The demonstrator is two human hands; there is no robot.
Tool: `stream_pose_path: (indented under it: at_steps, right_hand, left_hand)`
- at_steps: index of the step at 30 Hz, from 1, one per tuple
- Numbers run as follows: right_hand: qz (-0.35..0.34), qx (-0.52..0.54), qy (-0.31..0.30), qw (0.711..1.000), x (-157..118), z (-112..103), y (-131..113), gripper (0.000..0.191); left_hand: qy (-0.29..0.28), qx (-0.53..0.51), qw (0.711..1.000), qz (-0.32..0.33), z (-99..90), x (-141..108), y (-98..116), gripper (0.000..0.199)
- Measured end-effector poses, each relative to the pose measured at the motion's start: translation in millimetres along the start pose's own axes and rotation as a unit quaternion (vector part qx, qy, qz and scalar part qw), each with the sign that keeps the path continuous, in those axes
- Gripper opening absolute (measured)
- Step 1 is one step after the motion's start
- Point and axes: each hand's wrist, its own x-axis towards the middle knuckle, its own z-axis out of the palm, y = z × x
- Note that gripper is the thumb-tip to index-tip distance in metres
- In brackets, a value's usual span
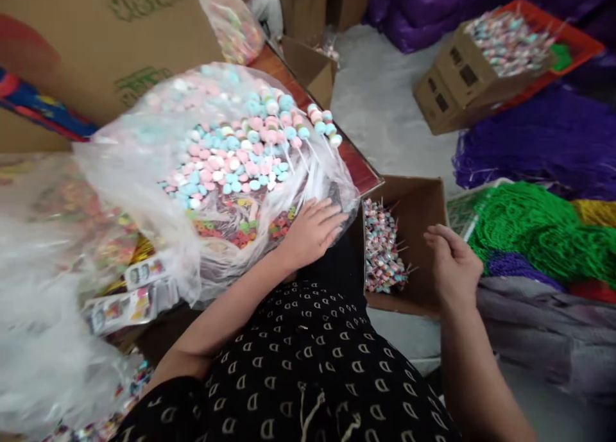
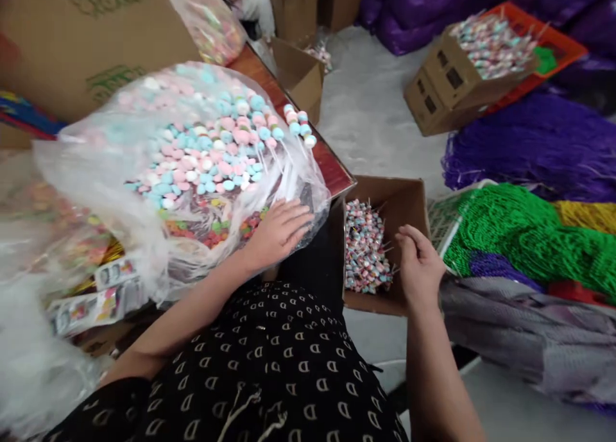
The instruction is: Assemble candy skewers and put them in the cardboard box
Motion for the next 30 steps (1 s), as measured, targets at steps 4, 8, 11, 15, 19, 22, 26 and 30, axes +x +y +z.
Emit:
stream_pose_path:
  at_steps: [4,8,11,15,19,22,26,30]
  right_hand:
    - [-0.025,0.150,-0.137,0.979,8,72,-99,0.024]
    - [-0.098,0.153,-0.267,0.946,18,155,-156,0.022]
    - [-0.156,0.036,-0.270,0.949,34,214,-182,0.021]
    - [-0.159,-0.135,-0.261,0.943,48,252,-201,0.027]
    - [-0.208,-0.142,-0.258,0.933,54,237,-189,0.020]
    - [-0.288,-0.150,-0.336,0.884,52,215,-168,0.017]
    - [-0.416,-0.223,-0.399,0.787,43,198,-152,0.024]
    - [-0.477,-0.293,-0.402,0.725,43,191,-155,0.025]
  left_hand:
    - [0.061,-0.026,0.998,-0.008,-34.0,-48,6,0.031]
    - [0.128,0.003,0.991,-0.047,-59.8,-87,4,0.030]
    - [0.155,0.008,0.986,-0.066,-68.7,-104,6,0.027]
    - [0.178,-0.016,0.980,-0.091,-73.5,-120,11,0.026]
    - [0.191,-0.026,0.975,-0.112,-77.9,-134,9,0.028]
    - [0.201,-0.033,0.971,-0.129,-78.6,-139,3,0.027]
    - [0.199,-0.067,0.965,-0.154,-78.6,-133,-5,0.026]
    - [0.169,-0.090,0.955,-0.225,-85.6,-126,-11,0.030]
